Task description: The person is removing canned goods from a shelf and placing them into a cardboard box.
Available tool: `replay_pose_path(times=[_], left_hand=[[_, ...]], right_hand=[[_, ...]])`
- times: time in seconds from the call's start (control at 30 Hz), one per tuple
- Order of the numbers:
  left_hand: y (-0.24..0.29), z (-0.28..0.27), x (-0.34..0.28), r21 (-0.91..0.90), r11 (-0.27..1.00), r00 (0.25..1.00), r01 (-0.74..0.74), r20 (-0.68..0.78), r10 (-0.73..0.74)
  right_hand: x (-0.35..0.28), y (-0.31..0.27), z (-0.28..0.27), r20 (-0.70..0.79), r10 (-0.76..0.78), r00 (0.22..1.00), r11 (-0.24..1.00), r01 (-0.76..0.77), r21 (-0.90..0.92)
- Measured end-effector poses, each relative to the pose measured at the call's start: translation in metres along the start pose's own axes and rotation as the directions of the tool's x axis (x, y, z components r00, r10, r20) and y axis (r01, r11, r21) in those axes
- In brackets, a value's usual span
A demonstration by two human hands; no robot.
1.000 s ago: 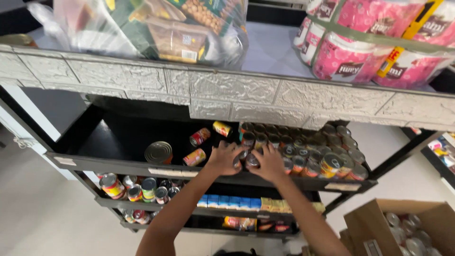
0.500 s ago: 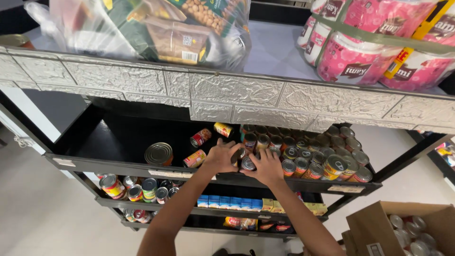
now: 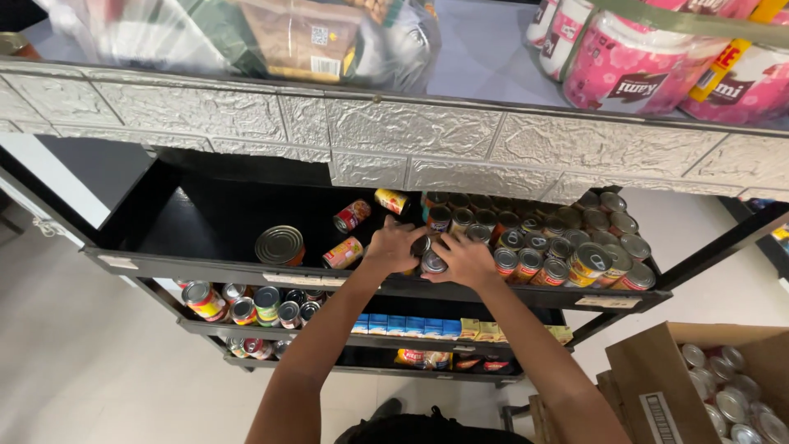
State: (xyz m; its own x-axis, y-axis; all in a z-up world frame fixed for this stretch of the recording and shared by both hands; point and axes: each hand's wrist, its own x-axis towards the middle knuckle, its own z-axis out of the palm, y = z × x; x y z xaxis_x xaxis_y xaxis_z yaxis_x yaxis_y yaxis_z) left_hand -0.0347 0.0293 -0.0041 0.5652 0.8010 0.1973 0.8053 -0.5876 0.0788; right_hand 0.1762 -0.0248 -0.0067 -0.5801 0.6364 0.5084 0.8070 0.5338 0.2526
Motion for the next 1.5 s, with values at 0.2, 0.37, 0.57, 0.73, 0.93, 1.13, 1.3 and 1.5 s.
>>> replay_pose_path(times=[0.2, 0.37, 0.57, 0.73, 0.93, 1.13, 1.3, 1.5], left_hand=[[-0.003, -0.011, -0.002, -0.041, 0.999, 0.999, -0.03, -0.033, 0.028], [-0.024, -0.026, -0.013, -0.291, 0.949, 0.977, -0.122, -0.206, 0.063], [-0.042, -0.024, -0.026, -0.419, 0.893, 0.954, -0.165, -0.298, 0.036], [-0.062, -0.02, -0.042, -0.523, 0.812, 0.874, -0.258, -0.485, -0.036], [-0.051, -0.02, -0.04, -0.466, 0.807, 0.84, -0.362, -0.539, 0.065], [-0.013, -0.043, -0.027, -0.485, 0.776, 0.829, -0.402, -0.553, 0.083], [0.038, -0.071, -0.02, -0.327, 0.811, 0.783, -0.486, -0.575, 0.238], [0.114, -0.071, -0.014, -0.341, 0.716, 0.737, -0.608, -0.577, 0.351]], right_hand=[[0.002, -0.002, -0.001, 0.098, -0.001, 0.995, 1.0, 0.004, -0.029], [0.009, -0.012, -0.011, 0.268, 0.123, 0.956, 0.992, -0.129, 0.006], [0.002, -0.012, 0.003, 0.165, 0.137, 0.977, 0.982, -0.155, 0.105], [0.007, -0.006, -0.007, -0.081, 0.1, 0.992, 0.991, -0.092, 0.098], [0.003, 0.003, -0.037, -0.311, 0.294, 0.904, 0.952, -0.248, 0.181], [-0.05, 0.015, -0.056, -0.426, 0.511, 0.747, 0.859, -0.427, 0.281], [-0.102, 0.009, -0.093, -0.392, 0.674, 0.627, 0.722, -0.671, 0.168], [-0.192, -0.003, -0.131, -0.383, 0.809, 0.445, 0.525, -0.841, 0.13]])
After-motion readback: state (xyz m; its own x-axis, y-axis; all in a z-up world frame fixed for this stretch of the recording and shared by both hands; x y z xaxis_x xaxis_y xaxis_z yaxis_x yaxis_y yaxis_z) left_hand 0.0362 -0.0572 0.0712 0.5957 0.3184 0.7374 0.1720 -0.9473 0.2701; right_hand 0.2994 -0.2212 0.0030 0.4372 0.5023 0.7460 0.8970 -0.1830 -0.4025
